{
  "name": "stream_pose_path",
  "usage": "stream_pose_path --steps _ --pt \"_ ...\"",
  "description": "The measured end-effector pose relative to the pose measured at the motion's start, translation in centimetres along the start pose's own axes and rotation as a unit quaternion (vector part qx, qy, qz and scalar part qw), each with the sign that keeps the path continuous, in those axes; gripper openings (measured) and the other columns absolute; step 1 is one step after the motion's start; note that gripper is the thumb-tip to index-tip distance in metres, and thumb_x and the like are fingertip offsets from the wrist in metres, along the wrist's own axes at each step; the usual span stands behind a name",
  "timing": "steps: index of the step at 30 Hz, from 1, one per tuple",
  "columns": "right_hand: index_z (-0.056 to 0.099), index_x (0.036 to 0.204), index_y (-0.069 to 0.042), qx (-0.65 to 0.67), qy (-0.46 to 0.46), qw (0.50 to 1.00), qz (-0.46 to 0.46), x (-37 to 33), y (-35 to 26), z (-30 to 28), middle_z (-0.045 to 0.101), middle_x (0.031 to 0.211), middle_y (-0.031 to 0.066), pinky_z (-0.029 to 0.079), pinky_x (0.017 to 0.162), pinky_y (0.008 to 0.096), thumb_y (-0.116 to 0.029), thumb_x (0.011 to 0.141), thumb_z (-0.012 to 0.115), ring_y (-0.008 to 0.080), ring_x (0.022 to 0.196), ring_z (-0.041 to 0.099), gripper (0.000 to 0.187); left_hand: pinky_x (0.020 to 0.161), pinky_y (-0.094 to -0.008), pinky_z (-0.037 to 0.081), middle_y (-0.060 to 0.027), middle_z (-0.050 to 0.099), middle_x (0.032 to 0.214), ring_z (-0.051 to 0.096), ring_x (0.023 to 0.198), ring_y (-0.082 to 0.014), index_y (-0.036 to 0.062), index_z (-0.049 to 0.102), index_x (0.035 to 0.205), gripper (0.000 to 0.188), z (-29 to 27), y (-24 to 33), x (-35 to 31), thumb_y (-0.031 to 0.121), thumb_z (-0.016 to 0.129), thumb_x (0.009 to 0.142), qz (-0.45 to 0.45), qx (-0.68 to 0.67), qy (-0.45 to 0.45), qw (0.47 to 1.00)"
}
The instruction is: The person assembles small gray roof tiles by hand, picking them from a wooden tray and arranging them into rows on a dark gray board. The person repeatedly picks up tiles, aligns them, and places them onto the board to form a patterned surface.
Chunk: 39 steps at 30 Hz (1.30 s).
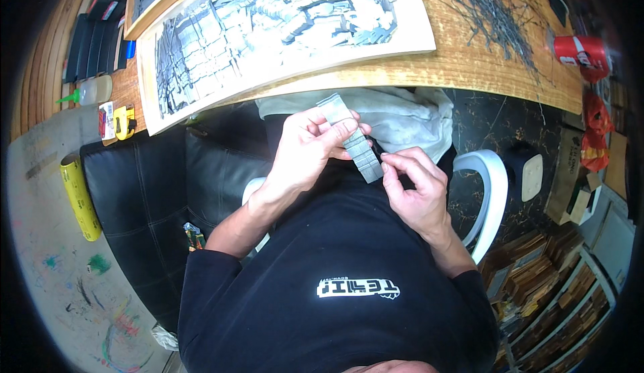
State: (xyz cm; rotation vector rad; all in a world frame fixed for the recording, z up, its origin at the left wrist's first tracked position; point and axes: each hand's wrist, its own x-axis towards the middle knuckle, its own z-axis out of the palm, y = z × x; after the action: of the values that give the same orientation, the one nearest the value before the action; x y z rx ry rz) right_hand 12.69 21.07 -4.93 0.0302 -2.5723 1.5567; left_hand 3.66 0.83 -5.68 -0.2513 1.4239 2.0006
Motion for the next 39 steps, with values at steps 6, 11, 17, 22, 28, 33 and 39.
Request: stream_pose_path --steps 6,11,17,22,28,33,39 --pt "0.075 0.105 0.002 0.089 -0.081 0.992 0.044 0.2 -0.4 -0.9 0.072 0.094 0.0112 0.059 0.075 0.0310 0.006 0.086 0.079 0.0230 0.085 0.075 0.020 0.070 -0.0244 0.061 -0.0123 0.079 0.104 0.077 0.091 -0.0169 -0.0012 0.070 0.123 0.026 0.0 0.5 0.1 0.015 0.072 0.103 -0.006 0.016 -0.031 0.999" --pt "0.077 0.104 0.002 0.166 -0.195 0.966 0.044 -0.8 0.7 -2.2 0.077 0.098 0.0117 0.062 0.079 0.0305 0.006 0.086 0.080 0.0226 0.090 0.077 0.019 0.076 -0.0321 0.067 -0.0169 0.079 0.107 0.079 0.094 -0.0268 -0.0024 0.069 0.125 0.029 -0.1 1.4 0.6 0.013 0.074 0.100 -0.075 -0.015 -0.090 0.993" --pt "0.081 0.104 0.002 0.214 -0.185 0.959 -0.009 -1.9 1.4 -1.5 0.080 0.094 0.0153 0.064 0.073 0.0298 0.006 0.081 0.085 0.0232 0.083 0.080 0.024 0.079 -0.0365 0.068 -0.0169 0.079 0.106 0.079 0.095 -0.0265 -0.0024 0.072 0.121 0.027 0.1 2.2 1.5 0.011 0.075 0.099 -0.135 -0.024 -0.134 0.982" --pt "0.079 0.109 0.004 0.211 -0.146 0.967 -0.005 -1.2 0.8 0.5 0.081 0.099 0.0167 0.066 0.077 0.0302 0.003 0.082 0.086 0.0231 0.088 0.081 0.029 0.081 -0.0368 0.068 -0.0167 0.079 0.107 0.079 0.096 -0.0267 -0.0017 0.072 0.122 0.026 0.7 2.9 2.9 0.012 0.074 0.100 -0.146 0.027 -0.103 0.984" --pt "0.080 0.107 0.003 0.241 -0.110 0.963 0.054 -0.6 0.0 0.8 0.081 0.097 0.0158 0.065 0.076 0.0305 0.003 0.085 0.083 0.0231 0.086 0.080 0.022 0.083 -0.0389 0.067 -0.0157 0.078 0.108 0.079 0.098 -0.0268 -0.0007 0.073 0.121 0.027 0.1 2.1 3.8 0.015 0.076 0.099 -0.170 -0.045 -0.111 0.978" --pt "0.081 0.106 0.002 0.191 -0.159 0.968 0.035 -0.8 0.5 0.2 0.081 0.097 0.0154 0.064 0.075 0.0302 0.004 0.085 0.083 0.0220 0.084 0.080 0.021 0.079 -0.0368 0.067 -0.0160 0.079 0.105 0.079 0.096 -0.0250 -0.0002 0.074 0.117 0.025 0.2 2.2 3.2 0.013 0.079 0.097 -0.144 -0.007 -0.118 0.983" --pt "0.082 0.104 0.001 0.204 -0.156 0.964 0.063 -0.1 0.2 0.1 0.082 0.098 0.0158 0.064 0.076 0.0298 0.005 0.084 0.083 0.0215 0.085 0.080 0.020 0.075 -0.0342 0.066 -0.0153 0.080 0.104 0.079 0.094 -0.0233 0.0003 0.074 0.118 0.027 0.5 2.1 3.3 0.017 0.079 0.097 -0.130 -0.024 -0.104 0.986"
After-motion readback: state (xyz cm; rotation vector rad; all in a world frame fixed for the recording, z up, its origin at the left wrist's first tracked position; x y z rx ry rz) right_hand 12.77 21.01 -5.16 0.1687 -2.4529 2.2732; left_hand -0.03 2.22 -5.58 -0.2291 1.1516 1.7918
